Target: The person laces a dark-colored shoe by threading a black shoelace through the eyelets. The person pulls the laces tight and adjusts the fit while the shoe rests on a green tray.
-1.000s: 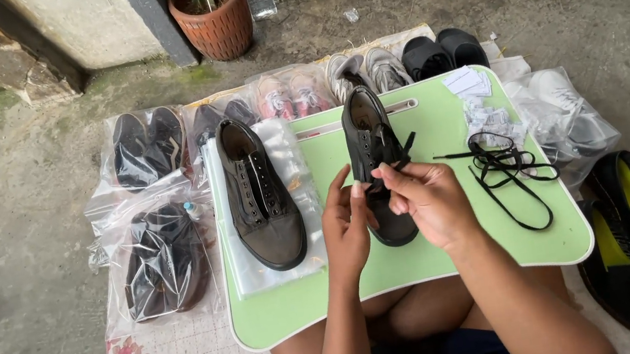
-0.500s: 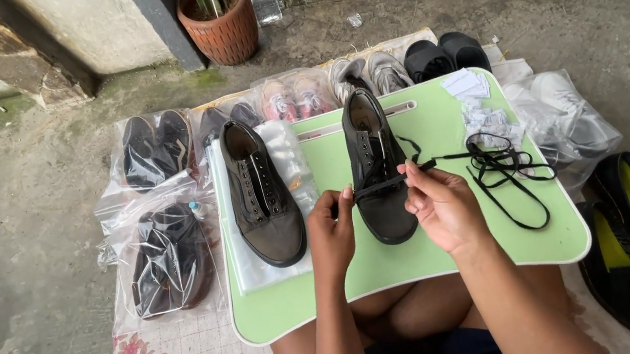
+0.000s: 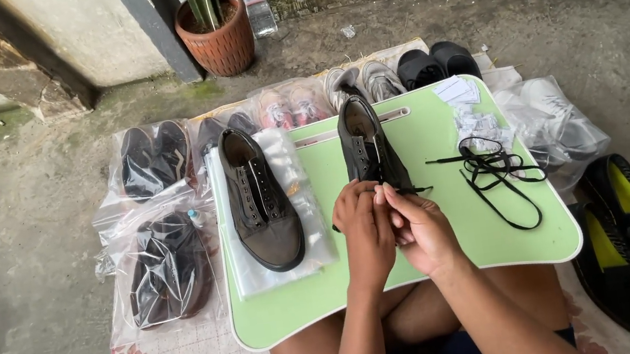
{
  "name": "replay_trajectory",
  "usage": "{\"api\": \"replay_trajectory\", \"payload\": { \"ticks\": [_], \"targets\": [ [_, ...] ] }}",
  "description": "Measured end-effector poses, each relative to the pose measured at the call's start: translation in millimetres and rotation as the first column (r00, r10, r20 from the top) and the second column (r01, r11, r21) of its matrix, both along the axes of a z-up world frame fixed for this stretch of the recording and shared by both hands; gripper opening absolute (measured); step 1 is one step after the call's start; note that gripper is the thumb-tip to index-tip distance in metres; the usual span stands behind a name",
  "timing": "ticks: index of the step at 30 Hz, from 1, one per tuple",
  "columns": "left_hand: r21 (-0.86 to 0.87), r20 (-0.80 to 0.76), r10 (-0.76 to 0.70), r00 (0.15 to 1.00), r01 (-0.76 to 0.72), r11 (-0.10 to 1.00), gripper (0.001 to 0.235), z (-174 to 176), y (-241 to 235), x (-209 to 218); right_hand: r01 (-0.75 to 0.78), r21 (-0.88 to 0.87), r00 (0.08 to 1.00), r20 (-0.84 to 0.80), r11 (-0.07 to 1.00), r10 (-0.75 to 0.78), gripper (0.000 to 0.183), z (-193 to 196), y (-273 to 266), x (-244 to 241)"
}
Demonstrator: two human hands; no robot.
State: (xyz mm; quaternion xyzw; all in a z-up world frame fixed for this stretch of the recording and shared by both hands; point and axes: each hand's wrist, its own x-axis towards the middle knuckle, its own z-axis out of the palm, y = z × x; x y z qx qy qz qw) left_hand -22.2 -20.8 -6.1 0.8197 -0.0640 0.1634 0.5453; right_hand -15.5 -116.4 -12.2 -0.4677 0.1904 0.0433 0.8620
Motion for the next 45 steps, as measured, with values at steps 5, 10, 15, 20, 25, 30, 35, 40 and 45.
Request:
{"api": "replay_trajectory", "payload": {
  "ticks": [5,10,15,20,25,30,35,40,45],
  "targets": [
    [0.185,0.105,0.042,0.994,-0.061,0.981,0.028,-19.9,16.9,5.3,0.065,0.089,0.998,0.017,0.994,-0.067,0.016,-2.5,-7.5,3.9],
    [0.235,0.075,0.15,0.986,-0.163,0.958,0.035,-45.4,34.9,12.2,0.107,0.146,0.992,0.05,0.983,-0.115,0.013,-16.5,-15.7,8.3],
    [0.1,0.014,0.191,0.981,-0.192,0.976,0.036,-8.6,25.3,-0.4,0.067,0.153,0.997,0.034,0.986,-0.073,0.016,-10.2,-7.7,2.3],
    [-0.006,-0.006,0.006,1.0,-0.006,1.0,0.017,2.6,10.7,-8.0,0.002,0.102,1.0,-0.01,0.995,-0.001,0.02,-17.9,-5.2,3.7],
    [-0.045,0.033,-0.077,0.997,0.078,0.996,0.028,-11.0,12.2,-2.1,-0.057,0.099,0.996,-0.058,0.993,0.063,0.018,-17.4,-10.2,7.1],
    [0.124,0.112,-0.099,0.989,0.085,0.989,0.026,-15.9,32.1,3.9,0.003,0.216,0.999,-0.044,0.976,0.006,0.02,-29.5,-23.6,13.4],
    [0.219,0.113,-0.013,0.994,-0.012,0.976,0.03,-26.3,48.2,7.4,0.028,0.24,1.0,-0.007,0.97,-0.028,0.024,-32.7,-33.0,16.2],
    [0.388,0.202,0.065,0.977,-0.141,0.911,0.03,-22.0,46.4,5.4,0.079,0.224,0.997,-0.01,0.971,-0.079,0.025,-34.6,-19.3,9.6],
    [0.125,0.057,0.047,0.997,-0.054,0.991,0.028,1.2,28.9,-5.9,0.084,0.174,0.995,-0.068,0.981,-0.073,0.016,-18.1,9.0,-5.4]
  ]
}}
